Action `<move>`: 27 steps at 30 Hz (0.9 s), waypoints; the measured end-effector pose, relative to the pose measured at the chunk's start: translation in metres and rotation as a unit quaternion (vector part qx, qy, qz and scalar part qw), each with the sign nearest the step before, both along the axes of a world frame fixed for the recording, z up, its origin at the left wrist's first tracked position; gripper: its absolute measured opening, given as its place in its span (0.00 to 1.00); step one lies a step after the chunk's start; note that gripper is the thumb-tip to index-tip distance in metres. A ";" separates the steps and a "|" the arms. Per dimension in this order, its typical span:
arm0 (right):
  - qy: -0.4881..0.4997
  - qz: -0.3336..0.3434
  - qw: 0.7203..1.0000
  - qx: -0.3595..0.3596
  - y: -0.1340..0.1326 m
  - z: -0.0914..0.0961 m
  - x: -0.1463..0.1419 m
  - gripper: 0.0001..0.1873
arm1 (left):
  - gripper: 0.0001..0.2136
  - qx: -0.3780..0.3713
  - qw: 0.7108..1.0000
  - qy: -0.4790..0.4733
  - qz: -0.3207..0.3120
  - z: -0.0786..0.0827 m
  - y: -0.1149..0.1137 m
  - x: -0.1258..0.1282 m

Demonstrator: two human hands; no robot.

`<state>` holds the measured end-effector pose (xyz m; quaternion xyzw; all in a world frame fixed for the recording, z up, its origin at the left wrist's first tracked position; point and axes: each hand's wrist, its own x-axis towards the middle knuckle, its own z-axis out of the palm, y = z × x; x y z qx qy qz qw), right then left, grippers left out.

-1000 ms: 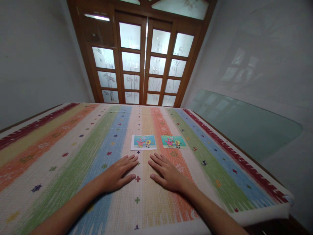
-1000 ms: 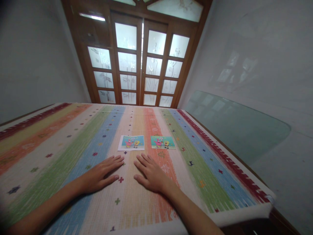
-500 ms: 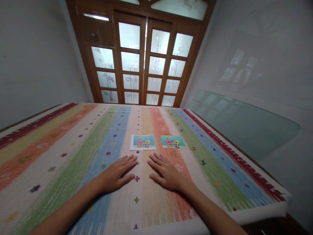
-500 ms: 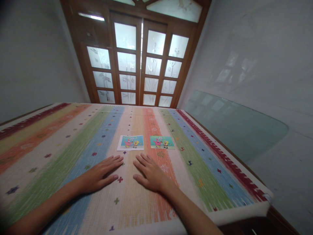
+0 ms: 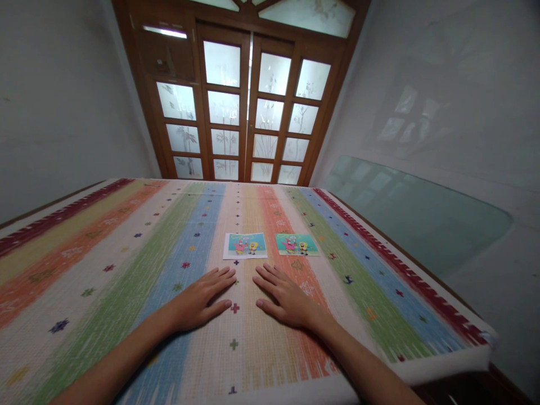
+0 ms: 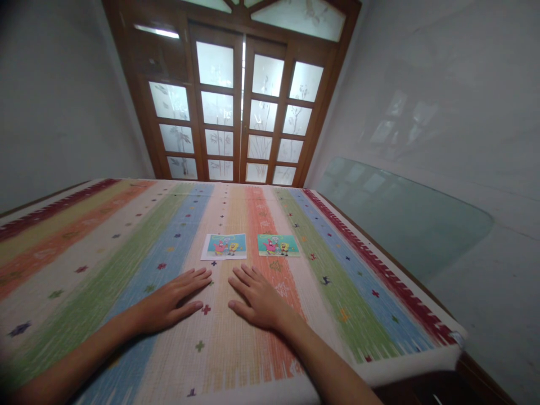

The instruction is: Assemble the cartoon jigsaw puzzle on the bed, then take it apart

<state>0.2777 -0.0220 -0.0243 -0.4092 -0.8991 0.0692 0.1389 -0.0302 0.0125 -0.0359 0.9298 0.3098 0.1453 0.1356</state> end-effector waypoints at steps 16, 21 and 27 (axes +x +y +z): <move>-0.005 -0.004 1.000 -0.005 0.000 0.003 -0.002 0.31 | 0.26 0.015 1.000 -0.003 0.015 0.000 -0.002 0.003; 0.013 -0.003 1.000 0.001 0.001 0.000 -0.001 0.31 | 0.22 0.028 0.998 -0.053 0.002 0.004 -0.005 0.005; 0.018 0.004 1.000 0.014 0.002 -0.001 -0.001 0.31 | 0.22 0.067 0.965 -0.251 0.018 0.058 -0.083 0.016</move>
